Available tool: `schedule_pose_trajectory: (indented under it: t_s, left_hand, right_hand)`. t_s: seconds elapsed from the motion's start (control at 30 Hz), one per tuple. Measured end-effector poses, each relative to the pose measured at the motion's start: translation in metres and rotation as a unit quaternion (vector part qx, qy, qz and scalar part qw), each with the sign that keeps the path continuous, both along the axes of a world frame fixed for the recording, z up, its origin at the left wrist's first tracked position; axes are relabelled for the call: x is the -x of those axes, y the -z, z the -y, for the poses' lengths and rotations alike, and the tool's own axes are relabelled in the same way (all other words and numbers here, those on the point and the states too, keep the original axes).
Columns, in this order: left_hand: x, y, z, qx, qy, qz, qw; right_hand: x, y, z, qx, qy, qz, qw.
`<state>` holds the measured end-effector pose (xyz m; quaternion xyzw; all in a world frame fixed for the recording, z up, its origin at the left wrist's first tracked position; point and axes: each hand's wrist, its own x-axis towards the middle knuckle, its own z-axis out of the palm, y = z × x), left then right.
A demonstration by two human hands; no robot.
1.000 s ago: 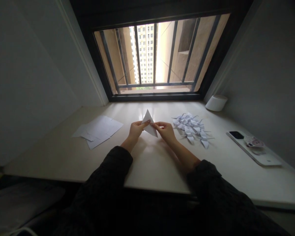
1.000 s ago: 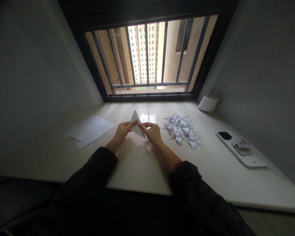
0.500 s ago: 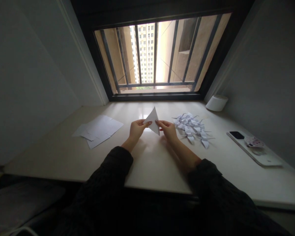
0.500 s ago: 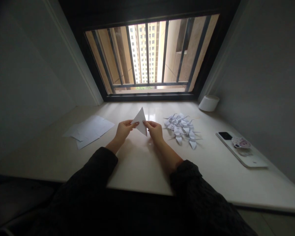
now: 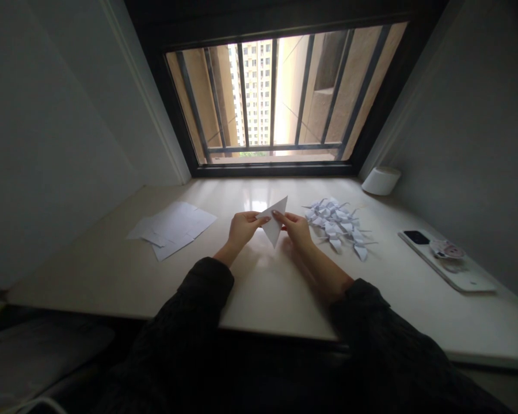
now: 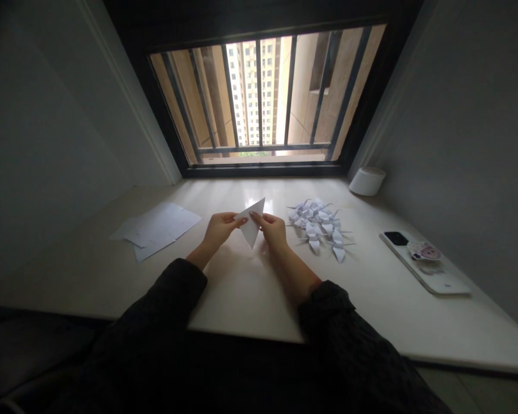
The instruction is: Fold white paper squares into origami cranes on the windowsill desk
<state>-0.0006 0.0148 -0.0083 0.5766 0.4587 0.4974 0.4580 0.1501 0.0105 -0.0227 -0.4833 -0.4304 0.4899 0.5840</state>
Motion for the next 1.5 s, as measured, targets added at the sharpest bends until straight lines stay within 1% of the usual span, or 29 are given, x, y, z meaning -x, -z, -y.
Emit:
schedule_pose_trajectory:
  t_s: [0.1,0.23,0.33,0.43,0.5,0.57,0.67,0.77,1.0,1.17,1.33,1.5]
  left_hand:
    - [0.004,0.003,-0.003,-0.021,-0.003,-0.020,1.000]
    - [0.011,0.003,-0.005,-0.032,-0.034,-0.065,0.997]
    - [0.014,-0.002,-0.007,-0.039,-0.046,-0.083,0.995]
    - [0.013,-0.007,-0.006,-0.040,-0.029,-0.054,0.997]
    - [0.010,-0.010,-0.004,-0.027,-0.011,-0.006,1.000]
    - [0.006,-0.012,-0.001,0.009,0.004,0.028,1.000]
    - [0.000,-0.013,0.005,0.052,0.024,-0.013,0.998]
    - [-0.001,-0.013,0.008,0.064,0.027,-0.052,0.996]
    - [0.002,-0.018,0.008,0.059,0.039,-0.070,0.995]
    - [0.004,-0.017,0.006,0.066,0.035,-0.073,0.995]
    - [0.006,-0.018,0.006,0.060,0.033,-0.084,0.994]
    - [0.007,-0.017,0.004,0.057,0.026,-0.101,0.993]
  right_hand:
    - [-0.004,-0.002,0.001,-0.012,-0.026,0.051,0.998]
    - [-0.009,-0.007,0.003,-0.013,-0.070,0.118,0.990]
    - [-0.011,-0.008,0.003,-0.003,-0.089,0.137,0.987]
    - [-0.011,-0.006,0.002,-0.004,-0.103,0.132,0.986]
    - [-0.008,-0.004,0.001,-0.006,-0.086,0.109,0.990]
    - [-0.005,-0.002,0.000,-0.004,-0.058,0.066,0.996]
    - [0.001,0.001,0.001,0.012,-0.026,-0.019,0.999]
    - [0.006,0.003,0.004,0.026,-0.019,-0.071,0.997]
    - [0.008,0.003,0.004,0.024,-0.005,-0.074,0.997]
    - [-0.006,-0.002,-0.004,0.033,0.024,-0.083,0.996]
    - [-0.023,-0.008,-0.012,0.012,0.073,-0.083,0.994]
    - [-0.024,-0.011,-0.010,0.030,0.074,-0.091,0.993]
